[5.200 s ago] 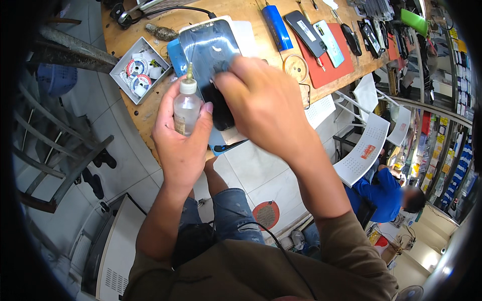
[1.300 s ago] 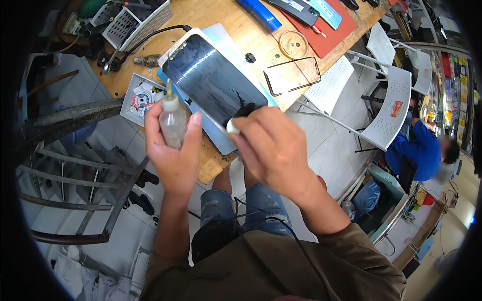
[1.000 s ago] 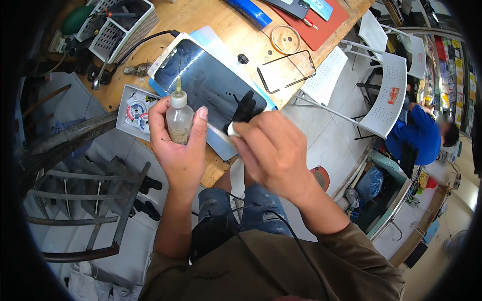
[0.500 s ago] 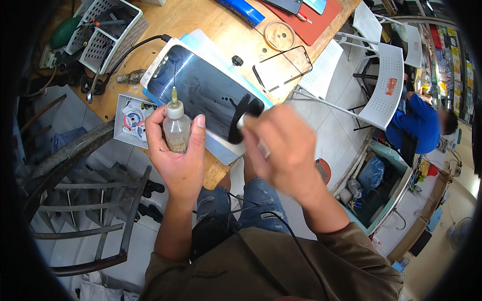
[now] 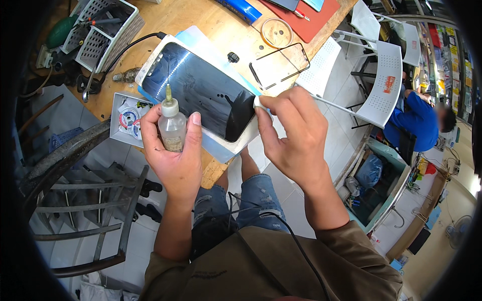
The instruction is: The person applies liquid from a small bottle onto a rectangular electronic screen and wipes it with a white cloth. The person repeatedly applies liquid and wipes the screen surface while holding the bottle in the other hand.
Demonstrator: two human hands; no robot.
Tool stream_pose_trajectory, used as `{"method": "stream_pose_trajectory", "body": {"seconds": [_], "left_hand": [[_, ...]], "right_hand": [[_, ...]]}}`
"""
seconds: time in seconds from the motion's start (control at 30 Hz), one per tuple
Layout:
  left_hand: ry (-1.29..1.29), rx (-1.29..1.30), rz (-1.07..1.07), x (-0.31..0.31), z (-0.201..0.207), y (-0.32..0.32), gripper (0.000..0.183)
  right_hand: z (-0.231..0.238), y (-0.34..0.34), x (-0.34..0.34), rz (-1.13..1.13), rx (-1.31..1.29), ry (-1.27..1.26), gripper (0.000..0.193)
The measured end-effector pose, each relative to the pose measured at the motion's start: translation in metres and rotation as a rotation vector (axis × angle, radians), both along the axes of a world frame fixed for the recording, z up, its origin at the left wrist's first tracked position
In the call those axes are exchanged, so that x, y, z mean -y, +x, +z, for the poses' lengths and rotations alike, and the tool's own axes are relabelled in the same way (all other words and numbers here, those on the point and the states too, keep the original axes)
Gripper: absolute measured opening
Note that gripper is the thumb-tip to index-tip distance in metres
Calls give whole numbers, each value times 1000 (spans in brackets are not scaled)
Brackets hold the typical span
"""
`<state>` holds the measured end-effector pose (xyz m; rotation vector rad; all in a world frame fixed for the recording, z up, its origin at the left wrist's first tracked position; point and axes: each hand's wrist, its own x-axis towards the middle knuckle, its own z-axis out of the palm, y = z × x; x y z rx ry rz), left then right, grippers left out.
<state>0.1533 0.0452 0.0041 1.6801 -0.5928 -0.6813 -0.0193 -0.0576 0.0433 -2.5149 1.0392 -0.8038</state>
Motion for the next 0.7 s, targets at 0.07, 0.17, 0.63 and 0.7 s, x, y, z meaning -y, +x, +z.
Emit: {"method": "stream_pose_trajectory", "body": {"seconds": [0.07,0.17,0.63,0.7], "left_hand": [[-9,30,-10,-1,-2,0,44],[-4,45,-8,0,-1,0,44],[12,-3,13,-1,-3,-1,45],[8,-16,12,0,-3,-2,45]], "right_hand": [[4,1,-11,56,-33,21,19],[7,4,-28,131,-23,105,20],[4,5,-21,45,14,76,31],[10,5,-38,88,-37,151,31]]}}
